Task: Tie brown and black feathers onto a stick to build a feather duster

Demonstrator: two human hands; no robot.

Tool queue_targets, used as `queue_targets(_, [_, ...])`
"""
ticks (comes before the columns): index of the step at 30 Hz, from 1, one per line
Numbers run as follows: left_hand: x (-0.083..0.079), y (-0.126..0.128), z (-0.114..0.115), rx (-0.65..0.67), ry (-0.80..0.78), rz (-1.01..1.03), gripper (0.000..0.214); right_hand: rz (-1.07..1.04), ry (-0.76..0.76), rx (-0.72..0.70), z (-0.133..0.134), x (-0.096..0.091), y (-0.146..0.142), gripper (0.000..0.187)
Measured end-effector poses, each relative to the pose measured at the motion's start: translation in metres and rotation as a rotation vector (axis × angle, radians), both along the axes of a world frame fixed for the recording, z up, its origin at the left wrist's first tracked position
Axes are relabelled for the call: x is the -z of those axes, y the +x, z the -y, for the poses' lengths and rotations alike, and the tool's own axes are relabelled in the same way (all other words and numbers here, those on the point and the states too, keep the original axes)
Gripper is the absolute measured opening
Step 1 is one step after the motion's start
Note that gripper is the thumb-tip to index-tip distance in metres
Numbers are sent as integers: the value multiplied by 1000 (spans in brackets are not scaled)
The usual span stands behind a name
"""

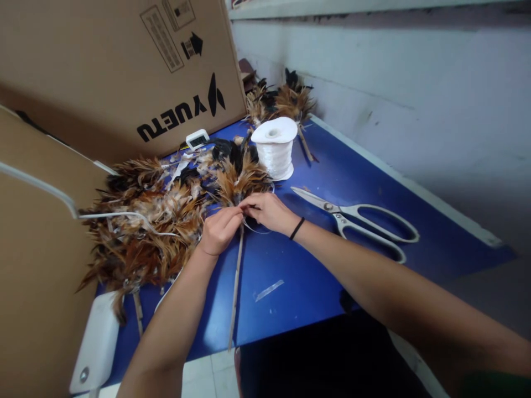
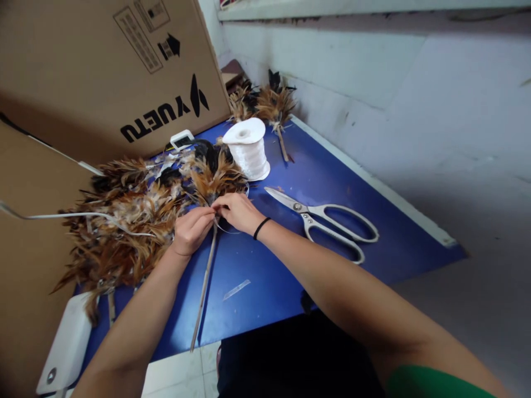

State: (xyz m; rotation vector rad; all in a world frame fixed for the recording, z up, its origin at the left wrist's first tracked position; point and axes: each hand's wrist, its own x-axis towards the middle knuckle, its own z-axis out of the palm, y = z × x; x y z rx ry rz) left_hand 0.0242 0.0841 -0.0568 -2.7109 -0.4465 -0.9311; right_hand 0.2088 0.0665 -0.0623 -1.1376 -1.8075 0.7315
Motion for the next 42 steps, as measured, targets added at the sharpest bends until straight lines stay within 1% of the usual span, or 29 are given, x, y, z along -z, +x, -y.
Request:
queue_targets(3, [2,-1,-1,10,-21,18,17,24,0,-4,1,-3,0,19])
queue_targets(7, [5,-3,-1,2,-71,29,17,37,-26,44,6,-8,-2,16])
queue_targets(10, [5,-4,0,4,-77,37,17,16,-56,70,9,-10,-3,14])
queue_targets(13, [5,-3,0,15,-56,42,19,-33,-82,56,11,-10,-2,24])
queue_targets(15, [4,-2,0,19,-41,49,20,-48,-49,16,10,-9,-1,32])
queue_targets(16, [5,-2,0,21,-34,54,21,-43,-26,-1,9,-8,-1,33])
queue_targets(19, [5,-2,0,30,-23,67,22,-25,-7,1,9,-9,0,18])
queue_targets(21, [5,-2,0,30,-21,69,22,-51,-67,18,9,-10,2,10])
queue_targets(25, [5,-2,0,16,-21,67,20,-157,-239,-28,10,-9,5,10])
queue_targets(27, [6,-2,0,0,-29,75,17,-189,-267,-46,10,-7,6,10])
queue_targets(29, [7,-1,0,-29,-50,105,14,-199,-289,-20,10,-6,7,10])
queue_targets(32, [8,3,-1,-65,-120,145,9,-137,-268,30,12,-9,6,9])
queue_targets(36, [5,7,1,-84,-283,231,5,-8,-126,86,17,-14,4,12])
queue_targets(40, [2,10,3,-164,-582,399,4,99,31,158,21,-17,6,14])
queue_targets(42, [3,11,2,-216,-753,479,8,167,72,189,22,-18,7,15])
